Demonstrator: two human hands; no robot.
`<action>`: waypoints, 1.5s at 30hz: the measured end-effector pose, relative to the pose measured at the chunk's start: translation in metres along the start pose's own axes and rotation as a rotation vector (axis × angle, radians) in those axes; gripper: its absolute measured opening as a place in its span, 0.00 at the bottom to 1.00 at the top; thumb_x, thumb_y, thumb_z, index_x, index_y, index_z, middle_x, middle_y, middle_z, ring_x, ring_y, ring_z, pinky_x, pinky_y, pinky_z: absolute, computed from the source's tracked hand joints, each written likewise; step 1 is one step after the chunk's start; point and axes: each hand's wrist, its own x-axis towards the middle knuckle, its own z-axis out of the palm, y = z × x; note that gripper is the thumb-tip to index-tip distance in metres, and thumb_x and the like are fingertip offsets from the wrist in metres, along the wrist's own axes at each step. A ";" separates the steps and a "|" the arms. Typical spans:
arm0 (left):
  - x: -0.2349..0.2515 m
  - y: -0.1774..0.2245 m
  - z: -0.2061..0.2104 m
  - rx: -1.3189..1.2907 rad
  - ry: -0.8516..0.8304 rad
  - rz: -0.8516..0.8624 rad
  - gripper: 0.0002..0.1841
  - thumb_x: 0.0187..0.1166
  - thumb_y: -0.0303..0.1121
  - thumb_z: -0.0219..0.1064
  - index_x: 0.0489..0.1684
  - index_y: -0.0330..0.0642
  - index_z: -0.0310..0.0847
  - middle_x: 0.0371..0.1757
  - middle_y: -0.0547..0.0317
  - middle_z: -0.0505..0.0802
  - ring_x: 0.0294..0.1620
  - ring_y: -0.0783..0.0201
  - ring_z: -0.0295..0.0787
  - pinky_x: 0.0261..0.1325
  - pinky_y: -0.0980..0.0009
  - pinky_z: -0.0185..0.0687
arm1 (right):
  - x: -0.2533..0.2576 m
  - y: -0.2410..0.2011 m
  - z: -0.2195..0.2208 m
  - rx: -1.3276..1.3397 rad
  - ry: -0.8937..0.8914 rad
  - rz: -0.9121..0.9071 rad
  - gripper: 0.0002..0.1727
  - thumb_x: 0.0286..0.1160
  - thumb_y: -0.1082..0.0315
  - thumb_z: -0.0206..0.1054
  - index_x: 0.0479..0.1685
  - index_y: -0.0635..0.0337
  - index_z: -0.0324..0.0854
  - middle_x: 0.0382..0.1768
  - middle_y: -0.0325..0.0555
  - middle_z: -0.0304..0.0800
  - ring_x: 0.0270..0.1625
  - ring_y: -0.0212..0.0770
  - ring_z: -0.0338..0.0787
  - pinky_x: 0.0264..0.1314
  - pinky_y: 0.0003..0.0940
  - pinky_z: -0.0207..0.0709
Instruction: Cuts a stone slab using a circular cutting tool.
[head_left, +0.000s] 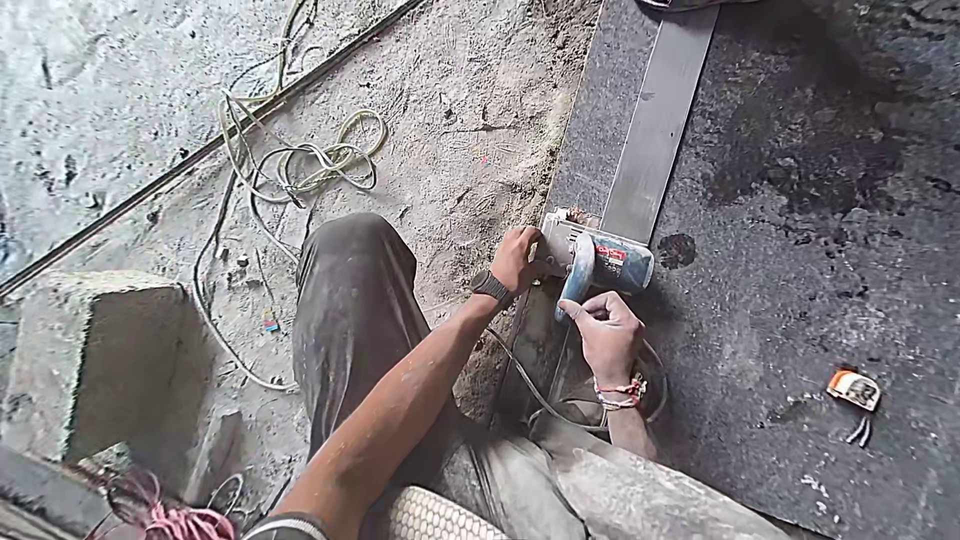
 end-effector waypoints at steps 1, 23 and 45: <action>0.000 -0.001 0.001 0.008 0.004 0.005 0.28 0.62 0.31 0.86 0.62 0.32 0.83 0.62 0.36 0.89 0.66 0.40 0.85 0.72 0.45 0.78 | 0.001 0.001 0.000 0.007 0.000 -0.006 0.21 0.48 0.52 0.89 0.23 0.56 0.84 0.19 0.32 0.86 0.20 0.20 0.80 0.26 0.20 0.74; 0.005 0.005 0.002 0.052 0.025 -0.008 0.29 0.61 0.33 0.87 0.62 0.32 0.84 0.62 0.37 0.89 0.66 0.43 0.86 0.72 0.48 0.79 | -0.061 0.024 0.074 -0.197 -0.465 -0.803 0.13 0.66 0.61 0.77 0.38 0.64 0.92 0.37 0.55 0.95 0.40 0.55 0.96 0.40 0.48 0.89; 0.009 0.009 -0.007 0.024 -0.032 -0.054 0.32 0.67 0.38 0.83 0.67 0.28 0.81 0.69 0.33 0.86 0.73 0.43 0.81 0.79 0.53 0.73 | -0.034 -0.041 0.073 0.084 -1.220 -0.220 0.19 0.73 0.73 0.68 0.61 0.72 0.86 0.60 0.66 0.90 0.69 0.58 0.87 0.78 0.51 0.75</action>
